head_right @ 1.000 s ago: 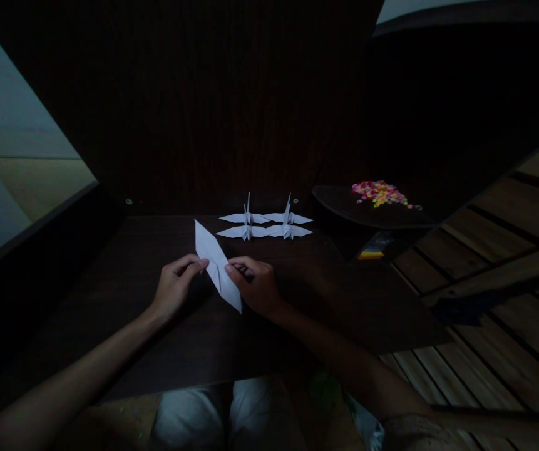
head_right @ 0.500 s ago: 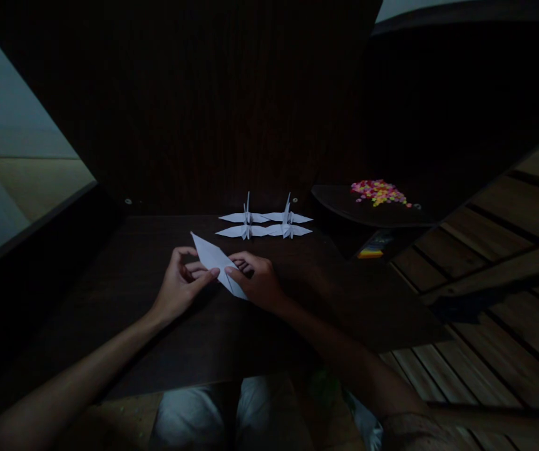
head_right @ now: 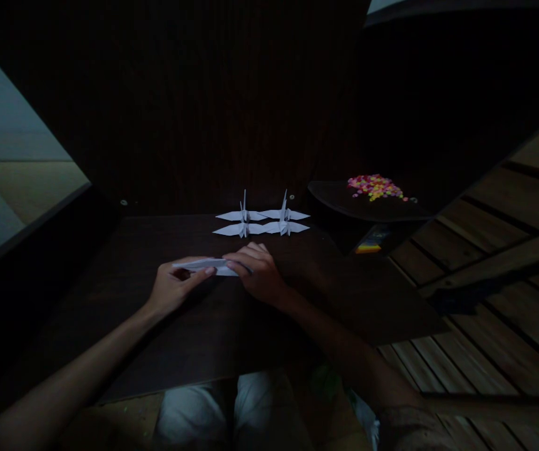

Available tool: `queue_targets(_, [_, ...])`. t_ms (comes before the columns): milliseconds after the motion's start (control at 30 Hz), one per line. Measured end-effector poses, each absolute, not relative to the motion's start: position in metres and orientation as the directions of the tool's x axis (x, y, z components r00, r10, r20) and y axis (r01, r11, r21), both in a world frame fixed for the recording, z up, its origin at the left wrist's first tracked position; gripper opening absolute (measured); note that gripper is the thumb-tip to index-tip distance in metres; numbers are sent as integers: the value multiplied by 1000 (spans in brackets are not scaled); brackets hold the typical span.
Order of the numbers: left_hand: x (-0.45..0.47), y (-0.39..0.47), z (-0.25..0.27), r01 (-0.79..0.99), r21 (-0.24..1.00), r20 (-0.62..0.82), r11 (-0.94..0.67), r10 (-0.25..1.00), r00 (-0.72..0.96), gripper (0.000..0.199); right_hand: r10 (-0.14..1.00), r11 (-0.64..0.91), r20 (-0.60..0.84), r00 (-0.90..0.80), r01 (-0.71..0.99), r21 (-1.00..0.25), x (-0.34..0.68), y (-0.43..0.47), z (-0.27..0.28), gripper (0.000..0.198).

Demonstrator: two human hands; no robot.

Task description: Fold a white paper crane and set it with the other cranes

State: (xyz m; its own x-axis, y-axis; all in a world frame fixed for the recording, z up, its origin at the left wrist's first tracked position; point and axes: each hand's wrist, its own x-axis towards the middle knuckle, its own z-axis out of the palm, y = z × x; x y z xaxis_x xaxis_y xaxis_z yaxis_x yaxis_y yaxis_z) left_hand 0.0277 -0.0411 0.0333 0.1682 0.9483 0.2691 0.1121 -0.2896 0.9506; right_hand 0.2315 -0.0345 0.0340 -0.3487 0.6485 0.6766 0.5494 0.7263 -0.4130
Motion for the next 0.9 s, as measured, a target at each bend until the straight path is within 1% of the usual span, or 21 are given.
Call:
queue_targets(200, [26,-45,36,195,909,328,-369,920,213,32,632,736,675,-380,568,-369,232,-36,34,19])
queue_targets(333, [27,-47,42,248,903,315,-350,934,171,27,618,751,668,-413,563,-346,231,-38,35,20])
queue_targets(433, [27,-49,44,253,903,320,-347,936,145,24,610,756,673,-417,561,-338,230,-40,37,20])
queue_targets(733, [29,-48,42,236,914,314,-331,944,104,23,656,726,640,-401,569,-387,230,-41,35,25])
queue_targets(900, [28,-46,40,216,926,299,-310,951,83,27,659,719,652,-376,569,-399,229,-41,34,25])
